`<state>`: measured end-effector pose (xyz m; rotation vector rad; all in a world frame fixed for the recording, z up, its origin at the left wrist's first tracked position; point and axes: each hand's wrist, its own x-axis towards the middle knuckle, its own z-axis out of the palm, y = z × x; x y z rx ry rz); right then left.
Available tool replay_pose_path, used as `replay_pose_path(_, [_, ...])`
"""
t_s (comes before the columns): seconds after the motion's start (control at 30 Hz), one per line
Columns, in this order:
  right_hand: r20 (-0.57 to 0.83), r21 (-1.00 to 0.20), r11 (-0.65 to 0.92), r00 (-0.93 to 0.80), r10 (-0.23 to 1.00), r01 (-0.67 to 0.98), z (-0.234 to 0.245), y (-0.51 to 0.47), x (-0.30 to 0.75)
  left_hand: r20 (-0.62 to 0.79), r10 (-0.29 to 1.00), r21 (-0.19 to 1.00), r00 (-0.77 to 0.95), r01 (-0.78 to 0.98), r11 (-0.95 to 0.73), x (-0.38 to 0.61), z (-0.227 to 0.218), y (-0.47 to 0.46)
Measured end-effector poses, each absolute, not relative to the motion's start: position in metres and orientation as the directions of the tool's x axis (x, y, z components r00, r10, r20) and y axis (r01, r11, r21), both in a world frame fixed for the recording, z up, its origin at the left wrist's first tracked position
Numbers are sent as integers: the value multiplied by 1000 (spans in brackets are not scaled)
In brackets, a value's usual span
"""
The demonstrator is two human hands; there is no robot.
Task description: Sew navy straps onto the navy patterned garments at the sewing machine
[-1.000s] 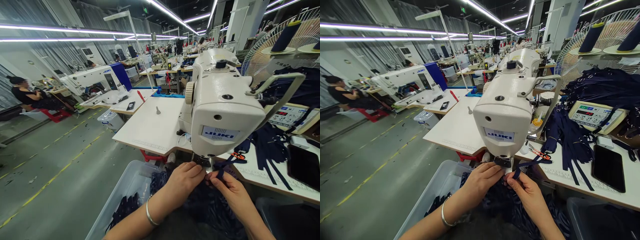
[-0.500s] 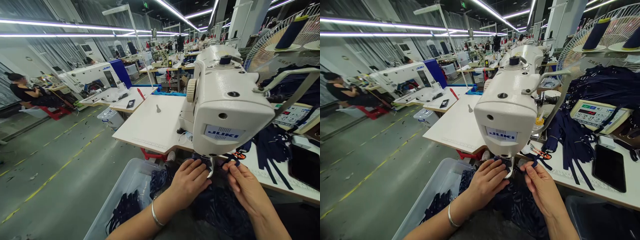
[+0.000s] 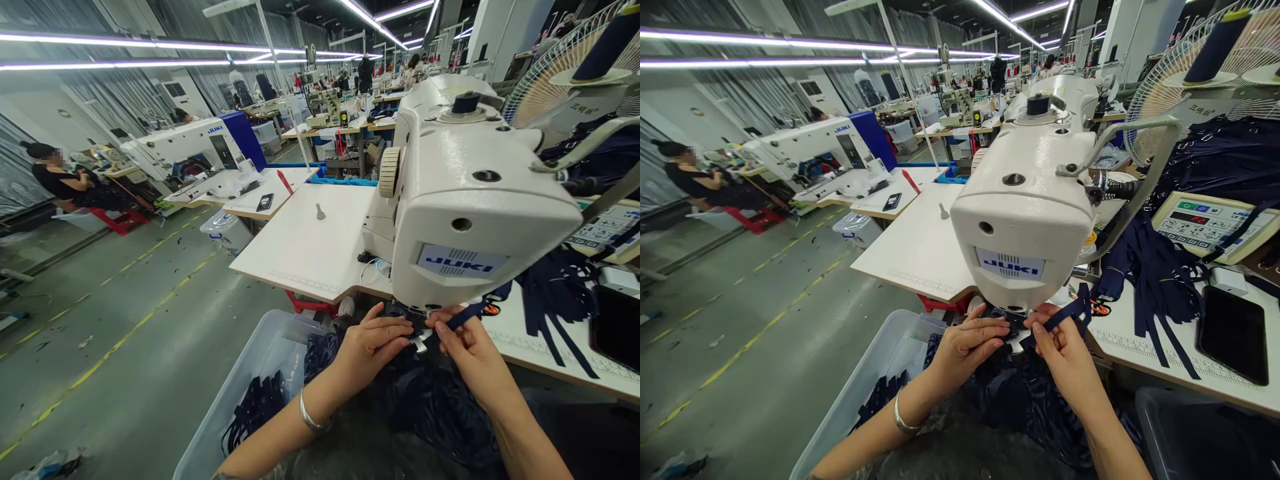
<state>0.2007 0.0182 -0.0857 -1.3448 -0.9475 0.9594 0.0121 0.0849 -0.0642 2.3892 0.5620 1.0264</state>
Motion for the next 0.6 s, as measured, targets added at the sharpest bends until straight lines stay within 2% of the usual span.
replay_pose_path(0.13, [30,-991,-21,378,925,129,-84,22,196,550,437,408,712,227,-884,12,-66,85])
replay_pose_path(0.23, [17,-991,-43,434,901,129,-85,24,192,541,402,316,739,264,-911,12,-66,85])
replay_pose_path(0.4, [-94,-989,-131,398,913,67,-86,22,189,569,393,306,723,258,-916,11,-66,85])
replay_pose_path(0.6, [-95,-995,-93,436,895,-26,-91,21,183,550,385,264,741,283,-922,13,-67,85])
